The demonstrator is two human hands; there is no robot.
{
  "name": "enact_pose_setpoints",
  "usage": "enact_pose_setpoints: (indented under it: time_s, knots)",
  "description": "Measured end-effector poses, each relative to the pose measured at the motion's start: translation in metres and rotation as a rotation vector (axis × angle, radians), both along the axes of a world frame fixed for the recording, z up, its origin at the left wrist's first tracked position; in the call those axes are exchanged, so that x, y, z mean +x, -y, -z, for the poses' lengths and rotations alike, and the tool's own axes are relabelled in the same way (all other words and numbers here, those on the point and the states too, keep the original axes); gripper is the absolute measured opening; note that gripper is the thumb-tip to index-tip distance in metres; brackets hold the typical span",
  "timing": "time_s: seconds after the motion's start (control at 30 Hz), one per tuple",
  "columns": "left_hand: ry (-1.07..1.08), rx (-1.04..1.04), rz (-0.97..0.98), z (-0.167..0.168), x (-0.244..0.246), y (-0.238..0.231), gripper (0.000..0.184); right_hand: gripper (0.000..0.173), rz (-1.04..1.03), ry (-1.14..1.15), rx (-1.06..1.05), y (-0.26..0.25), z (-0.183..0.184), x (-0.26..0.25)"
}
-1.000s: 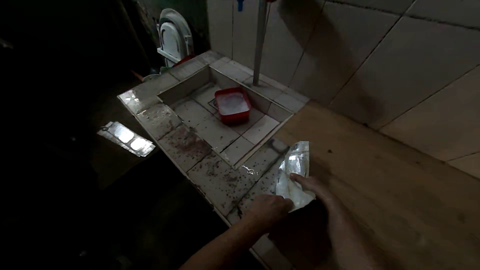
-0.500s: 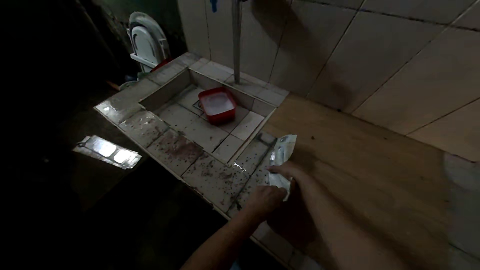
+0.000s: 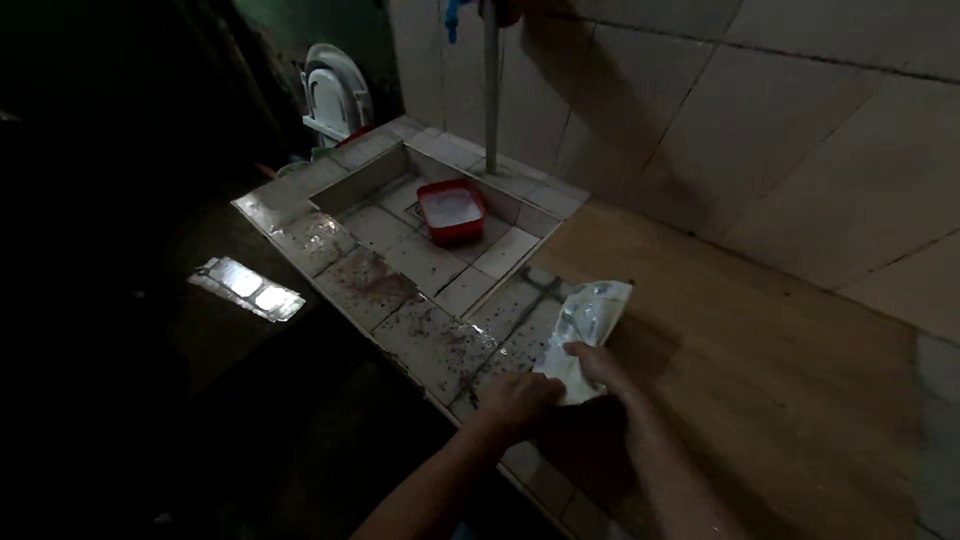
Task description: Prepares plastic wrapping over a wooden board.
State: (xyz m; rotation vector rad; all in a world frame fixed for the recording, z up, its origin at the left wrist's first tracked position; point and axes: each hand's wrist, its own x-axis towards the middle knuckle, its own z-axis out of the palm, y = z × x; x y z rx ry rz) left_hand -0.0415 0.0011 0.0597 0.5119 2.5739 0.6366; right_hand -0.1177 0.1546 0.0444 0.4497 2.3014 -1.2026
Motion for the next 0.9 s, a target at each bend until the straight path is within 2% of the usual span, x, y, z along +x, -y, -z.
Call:
enact_pose_setpoints:
  time_s: [0.13, 0.3, 0.47, 0.57, 0.63, 0.8, 0.9]
  knots:
    - [0.076, 0.009, 0.012, 0.005, -0.009, -0.005, 0.027, 0.04, 0.04, -0.013, -0.017, -0.007, 0.012, -0.004]
    - [0.178, -0.005, 0.012, 0.001, -0.018, -0.019, 0.028, 0.047, 0.043, 0.049, -0.031, -0.017, 0.018, -0.016]
    - [0.149, -0.145, -0.088, 0.009, -0.008, -0.029, 0.034, 0.058, 0.053, 0.062, -0.226, -0.019, 0.018, -0.011]
    - [0.159, -0.265, -0.09, 0.002, -0.009, -0.035, 0.038, 0.056, 0.012, 0.057, -0.279, -0.024, 0.027, -0.009]
    - [0.116, -0.282, -0.142, 0.012, -0.011, -0.028, 0.035, 0.055, -0.001, 0.05, -0.269, -0.022, 0.025, -0.007]
    - [0.038, -0.253, -0.228, 0.005, 0.006, -0.032, 0.029, 0.044, -0.047, -0.01, -0.27, -0.028, 0.011, 0.01]
    - [0.046, -0.223, -0.155, 0.001, 0.017, -0.044, 0.028, 0.043, -0.003, -0.002, -0.241, -0.043, 0.005, 0.023]
